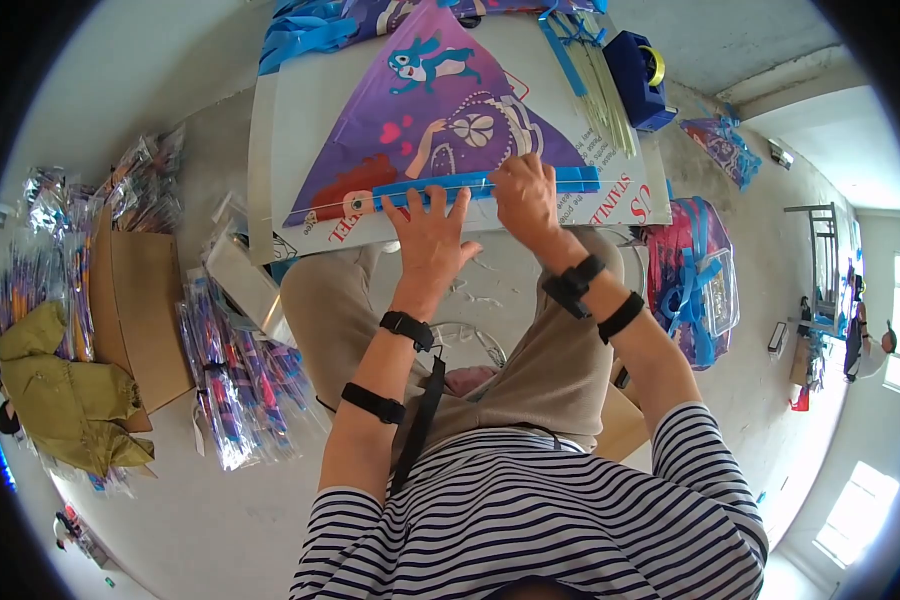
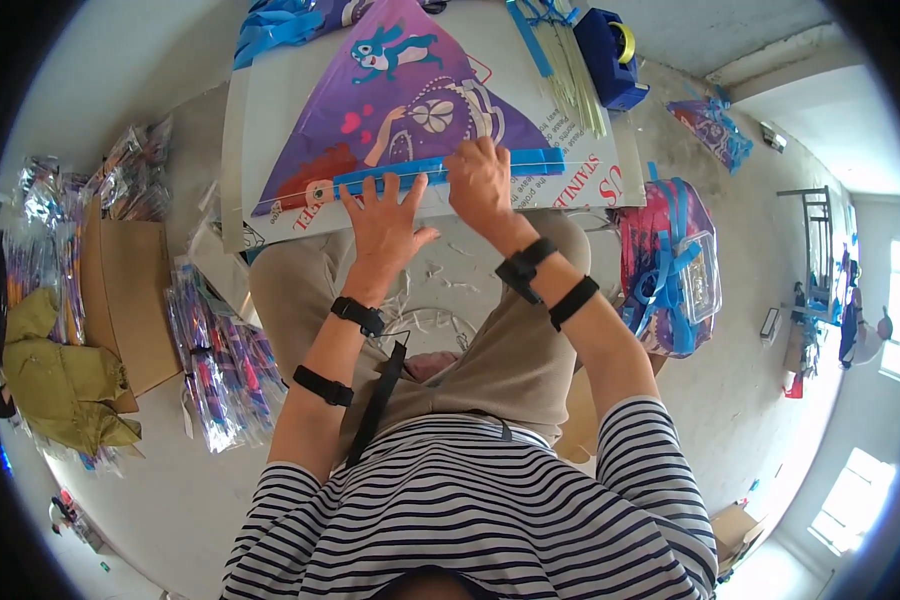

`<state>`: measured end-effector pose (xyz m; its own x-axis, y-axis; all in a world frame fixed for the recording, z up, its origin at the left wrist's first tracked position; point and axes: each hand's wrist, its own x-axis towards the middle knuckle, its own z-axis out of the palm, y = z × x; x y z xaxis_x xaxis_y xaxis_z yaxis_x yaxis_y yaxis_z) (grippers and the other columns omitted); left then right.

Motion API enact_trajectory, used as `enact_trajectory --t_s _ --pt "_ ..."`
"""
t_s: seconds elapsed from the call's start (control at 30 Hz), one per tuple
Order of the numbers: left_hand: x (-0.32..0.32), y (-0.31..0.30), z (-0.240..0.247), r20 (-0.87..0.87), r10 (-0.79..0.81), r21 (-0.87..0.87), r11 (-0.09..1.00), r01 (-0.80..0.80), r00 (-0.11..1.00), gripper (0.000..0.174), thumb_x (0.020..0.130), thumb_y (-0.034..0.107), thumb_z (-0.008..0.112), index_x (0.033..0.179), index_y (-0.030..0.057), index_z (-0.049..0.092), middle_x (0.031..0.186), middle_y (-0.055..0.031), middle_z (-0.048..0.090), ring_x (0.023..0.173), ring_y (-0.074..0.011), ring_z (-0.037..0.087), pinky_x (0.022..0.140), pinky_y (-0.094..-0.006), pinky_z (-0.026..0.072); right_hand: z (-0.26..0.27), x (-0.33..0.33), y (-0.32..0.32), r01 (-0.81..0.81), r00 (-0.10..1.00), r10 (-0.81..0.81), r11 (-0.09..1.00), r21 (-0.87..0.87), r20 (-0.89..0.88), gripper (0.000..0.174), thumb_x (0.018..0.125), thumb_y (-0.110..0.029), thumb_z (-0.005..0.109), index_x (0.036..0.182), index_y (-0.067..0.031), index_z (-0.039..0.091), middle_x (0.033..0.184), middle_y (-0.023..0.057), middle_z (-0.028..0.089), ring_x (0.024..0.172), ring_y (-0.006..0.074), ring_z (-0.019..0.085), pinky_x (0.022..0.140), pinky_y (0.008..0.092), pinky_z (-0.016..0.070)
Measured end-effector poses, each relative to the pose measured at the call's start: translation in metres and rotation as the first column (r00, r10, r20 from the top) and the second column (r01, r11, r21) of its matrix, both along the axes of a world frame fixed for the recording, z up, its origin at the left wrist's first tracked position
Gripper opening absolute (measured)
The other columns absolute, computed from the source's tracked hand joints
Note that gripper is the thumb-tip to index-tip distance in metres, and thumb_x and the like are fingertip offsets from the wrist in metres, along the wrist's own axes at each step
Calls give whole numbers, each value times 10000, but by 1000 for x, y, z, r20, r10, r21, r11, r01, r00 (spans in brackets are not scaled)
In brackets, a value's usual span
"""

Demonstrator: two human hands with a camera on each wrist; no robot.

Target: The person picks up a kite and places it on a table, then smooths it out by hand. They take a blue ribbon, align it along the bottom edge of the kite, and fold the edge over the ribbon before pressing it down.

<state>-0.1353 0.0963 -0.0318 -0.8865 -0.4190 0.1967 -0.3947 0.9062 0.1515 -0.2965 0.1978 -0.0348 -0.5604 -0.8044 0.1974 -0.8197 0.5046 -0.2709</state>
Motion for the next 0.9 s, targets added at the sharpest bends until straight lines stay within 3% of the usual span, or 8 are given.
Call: enact_trajectory --t_s 0.03,0.13,0.23,0.37,0.53,0.67,0.77,0.9 --pt "0 0 0 6 -1 6 1000 1 1000 876 639 500 902 1404 242 562 1290 -119 534 1234 -411 500 1061 -759 286 0 7 5 -125 988 124 992 -11 -88 266 789 -72 709 1054 -92 727 1111 86 660 1188 313 554 986 488 420" --pt "0 1 2 33 7 41 999 -9 999 874 653 473 901 1419 248 547 1299 -118 525 1250 -412 488 1065 -762 276 -2 25 12 -191 948 180 981 -17 -261 374 841 -120 705 1202 -42 654 1230 81 600 1247 300 508 1092 527 359" --pt "0 0 1 37 1 30 1000 -2 999 862 663 462 896 1422 252 548 1313 -114 511 1260 -405 478 1067 -758 283 -13 29 12 -215 926 215 976 35 -311 459 874 -162 706 1304 -40 599 1286 87 563 1278 293 488 1167 572 296" --pt "0 0 1 85 4 7 1000 -4 996 872 658 480 889 1426 254 544 1313 -109 505 1263 -399 472 1066 -751 293 -19 32 12 -235 932 243 970 61 -269 453 894 -177 702 1315 -46 602 1299 83 553 1274 290 491 1197 591 262" --pt "0 0 -1 48 1 3 1000 -1 999 856 651 485 890 1409 258 565 1295 -100 504 1244 -391 480 1059 -765 295 -1 26 3 -191 974 198 979 75 -110 331 892 -129 673 1210 -40 648 1227 68 585 1254 286 509 1187 563 302" --pt "2 1 -6 22 -10 -19 1000 11 1000 847 646 485 892 1396 258 570 1281 -101 506 1238 -387 483 1049 -773 294 -12 27 1 -248 954 261 963 102 -149 387 869 -121 693 1246 -49 640 1268 61 592 1271 280 512 1193 551 297" --pt "0 -1 -2 19 -2 -29 1000 3 1000 839 642 481 891 1386 252 577 1268 -101 510 1243 -391 481 1040 -771 298 -19 23 2 -267 957 265 964 6 -119 396 857 -92 681 1249 -52 639 1256 68 594 1257 286 521 1183 546 313" --pt "-2 -3 2 13 0 -9 1000 0 1000 819 647 469 893 1379 252 596 1265 -98 515 1246 -392 481 1035 -770 300 -20 15 11 -232 960 217 970 -69 -175 330 833 -71 647 1162 -49 661 1170 57 591 1198 290 542 1176 564 316"
